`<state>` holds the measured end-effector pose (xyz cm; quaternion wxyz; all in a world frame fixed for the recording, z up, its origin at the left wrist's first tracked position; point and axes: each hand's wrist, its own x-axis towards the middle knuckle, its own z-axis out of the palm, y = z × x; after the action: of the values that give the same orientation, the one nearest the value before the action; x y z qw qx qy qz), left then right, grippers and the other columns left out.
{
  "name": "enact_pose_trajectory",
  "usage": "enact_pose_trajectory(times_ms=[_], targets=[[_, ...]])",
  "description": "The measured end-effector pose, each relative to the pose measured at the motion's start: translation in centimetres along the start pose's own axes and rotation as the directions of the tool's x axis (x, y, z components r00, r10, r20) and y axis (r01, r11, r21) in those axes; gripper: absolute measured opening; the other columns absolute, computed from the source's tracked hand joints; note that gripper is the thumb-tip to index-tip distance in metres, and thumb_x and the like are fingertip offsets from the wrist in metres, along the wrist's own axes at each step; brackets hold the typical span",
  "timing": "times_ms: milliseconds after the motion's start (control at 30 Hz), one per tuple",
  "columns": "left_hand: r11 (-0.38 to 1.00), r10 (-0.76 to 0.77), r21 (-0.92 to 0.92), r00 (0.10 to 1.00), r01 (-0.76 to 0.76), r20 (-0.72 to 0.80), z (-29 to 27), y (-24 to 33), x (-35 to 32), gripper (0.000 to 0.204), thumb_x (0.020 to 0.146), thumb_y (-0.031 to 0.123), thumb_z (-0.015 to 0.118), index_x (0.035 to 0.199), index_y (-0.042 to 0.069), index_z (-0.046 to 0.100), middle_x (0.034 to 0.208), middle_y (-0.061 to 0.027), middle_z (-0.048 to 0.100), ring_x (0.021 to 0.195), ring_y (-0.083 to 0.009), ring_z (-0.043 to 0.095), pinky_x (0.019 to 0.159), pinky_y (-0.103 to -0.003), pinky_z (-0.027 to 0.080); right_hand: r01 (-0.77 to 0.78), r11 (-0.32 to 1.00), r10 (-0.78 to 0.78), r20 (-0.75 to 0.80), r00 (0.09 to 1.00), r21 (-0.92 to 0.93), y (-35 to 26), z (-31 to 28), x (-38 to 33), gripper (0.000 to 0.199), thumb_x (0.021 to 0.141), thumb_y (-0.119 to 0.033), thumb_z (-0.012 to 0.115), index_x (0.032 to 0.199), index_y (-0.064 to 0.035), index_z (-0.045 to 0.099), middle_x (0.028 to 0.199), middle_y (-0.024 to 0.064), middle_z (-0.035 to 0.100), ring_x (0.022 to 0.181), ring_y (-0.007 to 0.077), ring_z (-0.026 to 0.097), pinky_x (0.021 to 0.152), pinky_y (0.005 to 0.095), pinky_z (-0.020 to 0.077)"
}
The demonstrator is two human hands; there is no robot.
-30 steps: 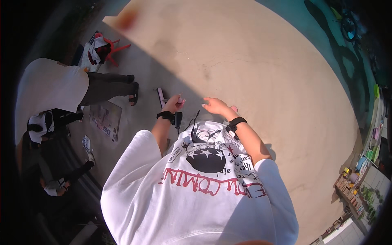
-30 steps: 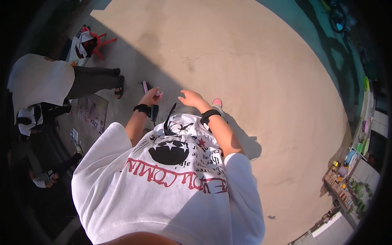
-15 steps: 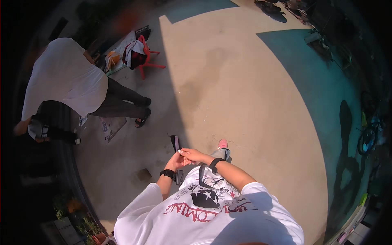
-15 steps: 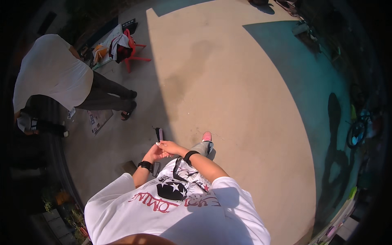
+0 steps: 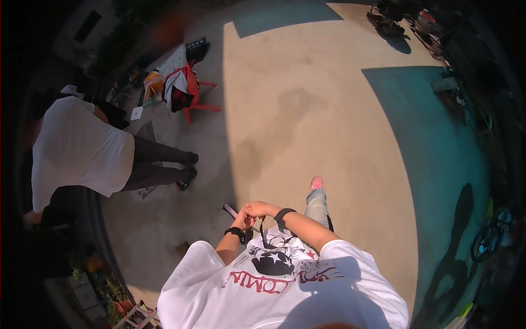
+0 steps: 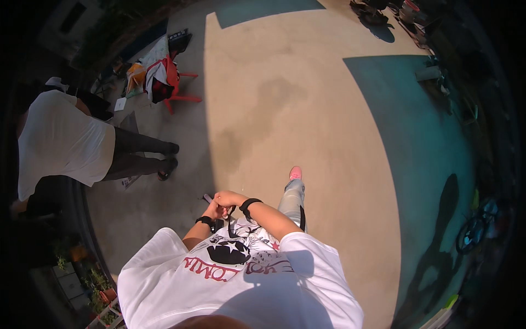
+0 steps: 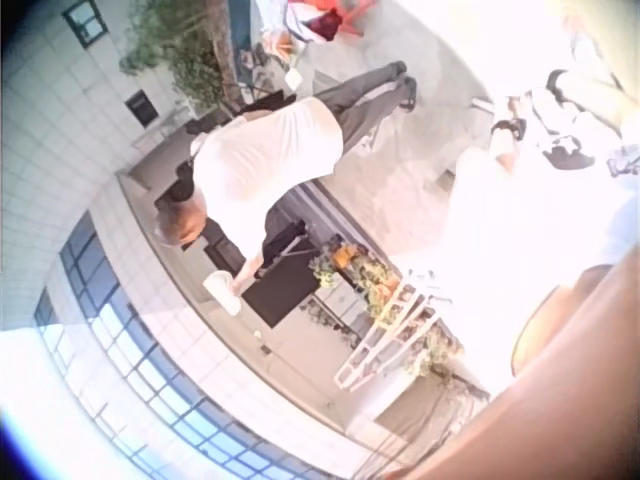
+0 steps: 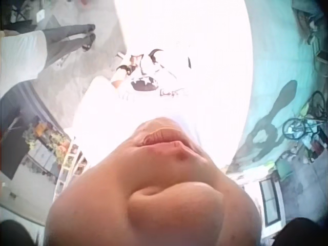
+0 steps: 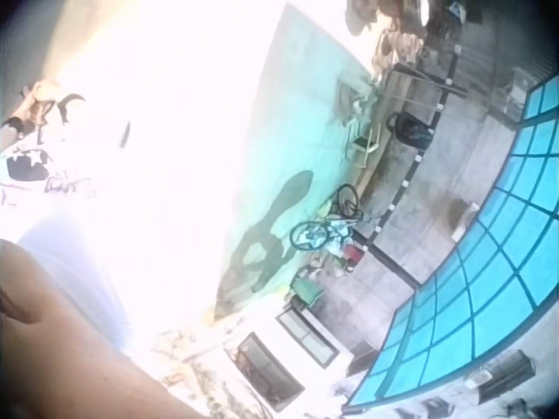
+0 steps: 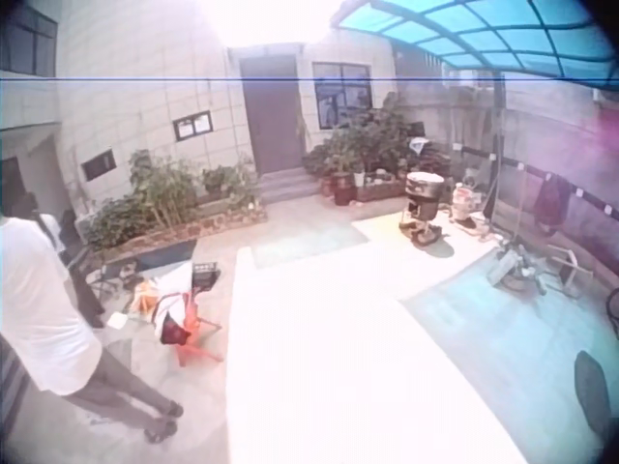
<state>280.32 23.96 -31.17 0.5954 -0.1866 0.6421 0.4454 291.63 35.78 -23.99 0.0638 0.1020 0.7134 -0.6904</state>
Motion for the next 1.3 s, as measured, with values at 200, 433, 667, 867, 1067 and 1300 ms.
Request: enact_pose_trajectory(times_ms=[200,433,667,867,1067,1300], targets=[[1.000,0.008,0.010,0.999,-0.008,0.032,14.0,8.7,0.9,0.034,0.076,0.042,0.042,0.068,0.009,0.048,0.055,-0.0037,0.052,0.046,-0.0129,0.051,0.038,-0.021,0.041,-0.158,0.983,0.149,0.102,0.984,0.089,-3.9,-16.6,-1.1,0.024,0.079,-0.024,0.037,0.079,-0.0043,0.051,0.059,0.0070,0.055,0.047,0.0146,0.052,0.041,0.0295,0.0420],[0.985,-0.046,0.169,0.993,0.027,0.108,23.9,19.0,4.9,0.031,0.079,0.041,0.039,0.078,0.011,0.048,0.063,-0.0013,0.054,0.058,-0.0113,0.054,0.041,-0.020,0.042,-0.156,0.986,0.149,0.124,0.981,0.052,-3.3,-31.6,2.7,0.028,0.076,-0.030,0.041,0.078,-0.0046,0.053,0.060,0.0064,0.055,0.053,0.0175,0.054,0.044,0.0313,0.0430],[0.979,-0.180,0.105,0.982,0.173,0.061,33.3,31.7,12.0,0.015,0.076,0.022,0.046,0.074,0.008,0.042,0.058,-0.0033,0.048,0.053,-0.0191,0.057,0.040,-0.028,0.047,-0.060,0.955,0.098,0.121,0.988,-0.290,0.5,-47.1,12.3,0.034,0.069,-0.037,0.046,0.079,-0.0080,0.059,0.077,0.0111,0.059,0.072,0.0218,0.056,0.065,0.0307,0.0437],[0.997,-0.001,-0.081,0.976,0.019,0.217,40.6,45.3,14.3,0.012,0.073,0.017,0.046,0.068,0.006,0.043,0.066,-0.0062,0.054,0.063,-0.0194,0.059,0.054,-0.029,0.049,-0.090,0.930,0.136,0.108,0.985,-0.356,-3.4,-61.1,21.1,0.035,0.068,-0.038,0.044,0.080,-0.0086,0.059,0.078,0.0104,0.059,0.071,0.0237,0.057,0.059,0.0331,0.0455],[0.907,-0.080,-0.407,0.993,0.111,0.092,44.4,58.8,18.9,0.022,0.070,0.015,0.054,0.077,-0.003,0.042,0.072,-0.0155,0.056,0.059,-0.0234,0.058,0.050,-0.030,0.048,0.056,0.894,0.129,0.377,0.917,-0.444,-9.0,-74.1,30.6,0.032,0.072,-0.036,0.042,0.086,-0.0109,0.057,0.085,0.0075,0.059,0.077,0.0207,0.056,0.056,0.0340,0.0474],[0.913,0.401,0.037,0.910,-0.407,0.106,52.3,72.1,22.2,0.022,0.067,0.012,0.058,0.081,-0.001,0.048,0.068,-0.0105,0.056,0.059,-0.0204,0.056,0.051,-0.029,0.047,-0.067,0.888,0.315,0.495,0.810,-0.455,-14.9,-90.2,38.4,0.035,0.070,-0.037,0.041,0.093,-0.0128,0.054,0.090,0.0056,0.057,0.079,0.0232,0.055,0.053,0.0361,0.0481]])
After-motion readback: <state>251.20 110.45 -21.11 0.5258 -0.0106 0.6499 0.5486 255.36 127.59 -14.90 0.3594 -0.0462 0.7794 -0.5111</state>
